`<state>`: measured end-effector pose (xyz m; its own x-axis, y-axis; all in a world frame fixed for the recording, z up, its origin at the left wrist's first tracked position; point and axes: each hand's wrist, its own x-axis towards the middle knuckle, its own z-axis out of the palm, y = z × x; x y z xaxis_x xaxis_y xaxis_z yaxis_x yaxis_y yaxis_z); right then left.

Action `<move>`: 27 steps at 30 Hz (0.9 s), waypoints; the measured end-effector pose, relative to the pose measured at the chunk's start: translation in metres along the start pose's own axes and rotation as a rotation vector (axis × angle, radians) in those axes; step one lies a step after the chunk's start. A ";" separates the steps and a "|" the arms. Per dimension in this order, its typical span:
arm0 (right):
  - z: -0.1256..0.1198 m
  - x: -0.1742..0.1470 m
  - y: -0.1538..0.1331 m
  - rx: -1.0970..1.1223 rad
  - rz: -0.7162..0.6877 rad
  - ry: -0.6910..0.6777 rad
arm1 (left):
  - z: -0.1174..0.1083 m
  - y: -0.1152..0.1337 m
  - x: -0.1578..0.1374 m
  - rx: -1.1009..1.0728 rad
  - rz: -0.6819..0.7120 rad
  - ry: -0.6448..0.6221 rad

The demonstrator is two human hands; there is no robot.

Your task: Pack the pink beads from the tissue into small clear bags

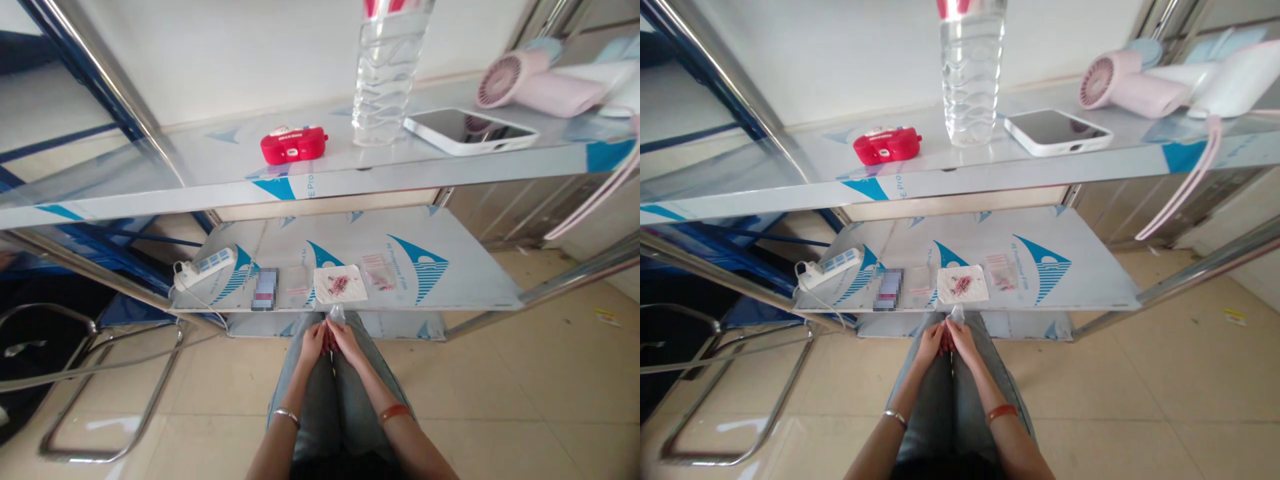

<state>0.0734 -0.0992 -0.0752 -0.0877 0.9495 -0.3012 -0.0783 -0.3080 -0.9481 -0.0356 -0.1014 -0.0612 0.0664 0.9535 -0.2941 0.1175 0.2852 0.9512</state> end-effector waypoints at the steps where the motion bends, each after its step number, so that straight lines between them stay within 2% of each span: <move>1: 0.000 -0.001 -0.001 0.011 -0.011 0.017 | 0.000 -0.002 -0.001 -0.041 0.005 0.052; 4: -0.002 -0.005 -0.005 0.065 -0.044 0.057 | -0.005 -0.006 -0.001 -0.163 0.052 0.124; 7: -0.004 -0.008 -0.008 0.063 -0.089 0.075 | -0.011 -0.009 -0.001 -0.175 0.078 0.093; 10: -0.005 -0.007 -0.008 0.046 -0.131 0.133 | -0.011 -0.008 -0.004 -0.121 0.090 0.089; 16: -0.008 -0.004 -0.002 0.083 -0.143 0.143 | -0.004 -0.003 -0.016 0.131 0.215 0.263; 20: -0.007 -0.006 -0.002 0.117 -0.128 0.154 | -0.005 -0.005 -0.016 0.142 0.267 0.304; 22: -0.006 -0.006 -0.001 0.129 -0.104 0.167 | -0.006 -0.006 -0.012 0.114 0.240 0.287; 27: -0.005 -0.003 0.002 0.139 -0.006 0.159 | -0.012 -0.009 -0.001 0.022 0.061 0.222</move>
<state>0.0786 -0.1022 -0.0773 0.0699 0.9456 -0.3179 -0.2152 -0.2969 -0.9304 -0.0489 -0.1041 -0.0686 -0.1455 0.9677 -0.2059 0.1416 0.2263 0.9637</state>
